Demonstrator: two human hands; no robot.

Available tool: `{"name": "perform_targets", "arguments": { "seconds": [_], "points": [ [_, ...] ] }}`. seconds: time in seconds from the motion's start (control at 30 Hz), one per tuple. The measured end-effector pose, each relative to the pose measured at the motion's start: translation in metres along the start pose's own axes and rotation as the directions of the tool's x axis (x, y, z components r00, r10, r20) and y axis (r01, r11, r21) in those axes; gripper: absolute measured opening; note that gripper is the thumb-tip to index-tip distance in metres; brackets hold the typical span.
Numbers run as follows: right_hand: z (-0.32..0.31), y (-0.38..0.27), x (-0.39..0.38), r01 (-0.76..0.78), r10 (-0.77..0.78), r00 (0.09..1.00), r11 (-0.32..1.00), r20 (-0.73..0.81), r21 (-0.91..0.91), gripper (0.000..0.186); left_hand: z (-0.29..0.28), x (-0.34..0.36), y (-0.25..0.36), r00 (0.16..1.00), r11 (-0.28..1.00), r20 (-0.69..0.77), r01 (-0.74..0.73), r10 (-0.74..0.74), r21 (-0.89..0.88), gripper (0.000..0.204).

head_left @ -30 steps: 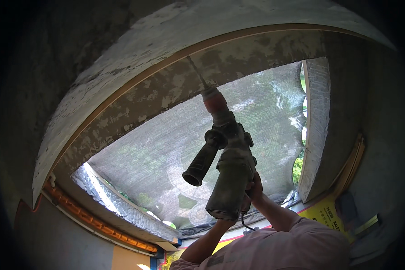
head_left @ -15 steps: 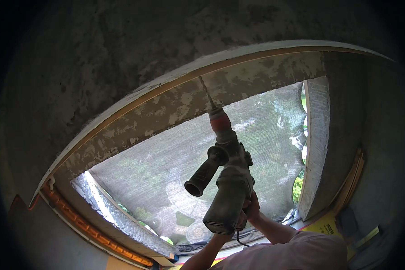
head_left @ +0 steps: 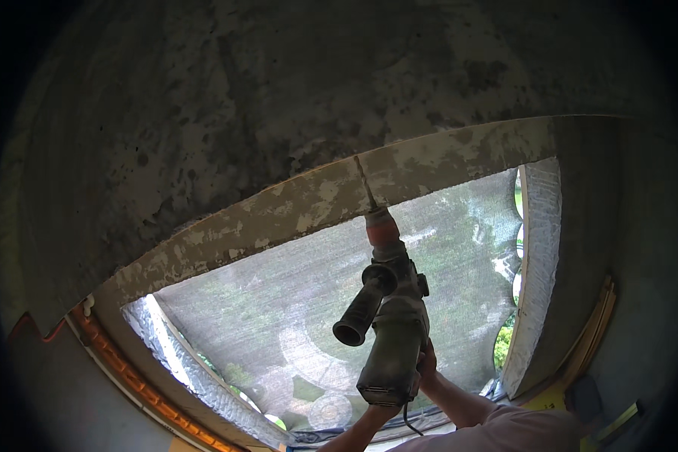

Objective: Using a hammer drill to create holes in a concrete lintel above a window.

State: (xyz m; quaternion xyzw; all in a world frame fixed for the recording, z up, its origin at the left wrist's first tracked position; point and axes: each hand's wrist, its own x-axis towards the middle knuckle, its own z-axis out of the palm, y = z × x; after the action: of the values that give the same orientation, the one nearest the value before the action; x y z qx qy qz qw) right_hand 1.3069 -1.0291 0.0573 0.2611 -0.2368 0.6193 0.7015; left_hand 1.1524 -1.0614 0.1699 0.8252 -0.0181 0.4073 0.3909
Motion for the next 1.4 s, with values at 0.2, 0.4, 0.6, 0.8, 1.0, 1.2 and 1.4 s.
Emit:
{"name": "perform_targets", "arguments": {
  "seconds": [0.2,0.4,0.6,0.8,1.0,1.2,1.4],
  "points": [
    [-0.015,0.002,0.008,0.032,-0.05,0.97,0.996,-0.238,-0.078,0.045,-0.012,-0.009,-0.029,0.964,0.952,0.119,0.209,-0.239,0.222,0.048],
    [-0.03,-0.002,0.011,0.073,-0.177,0.863,0.97,-0.473,-0.231,0.045,-0.007,-0.003,-0.044,0.999,0.991,0.02,0.046,-0.049,0.127,0.028],
    [-0.014,0.004,0.02,0.039,-0.187,0.827,0.96,-0.53,-0.278,0.047,-0.011,-0.003,-0.046,0.991,0.901,0.019,-0.13,0.135,0.414,0.032],
    [-0.018,-0.011,0.015,0.043,-0.186,0.831,0.961,-0.524,-0.273,0.048,-0.001,-0.011,-0.067,0.977,0.964,0.057,0.192,-0.205,0.182,0.049],
    [-0.019,-0.022,0.009,0.071,-0.191,0.831,0.968,-0.523,-0.241,0.046,0.008,-0.003,-0.052,1.0,0.97,0.023,0.0,-0.006,0.244,0.036],
    [-0.033,-0.025,-0.007,-0.039,-0.076,0.887,0.97,-0.456,-0.238,0.047,0.009,-0.026,-0.062,0.996,0.944,-0.007,0.082,-0.085,0.318,0.042],
    [0.043,0.021,0.006,-0.103,0.115,0.991,0.984,0.072,-0.148,0.054,0.012,-0.016,-0.041,0.979,0.971,-0.091,0.193,-0.181,0.144,0.067]
  ]
}}
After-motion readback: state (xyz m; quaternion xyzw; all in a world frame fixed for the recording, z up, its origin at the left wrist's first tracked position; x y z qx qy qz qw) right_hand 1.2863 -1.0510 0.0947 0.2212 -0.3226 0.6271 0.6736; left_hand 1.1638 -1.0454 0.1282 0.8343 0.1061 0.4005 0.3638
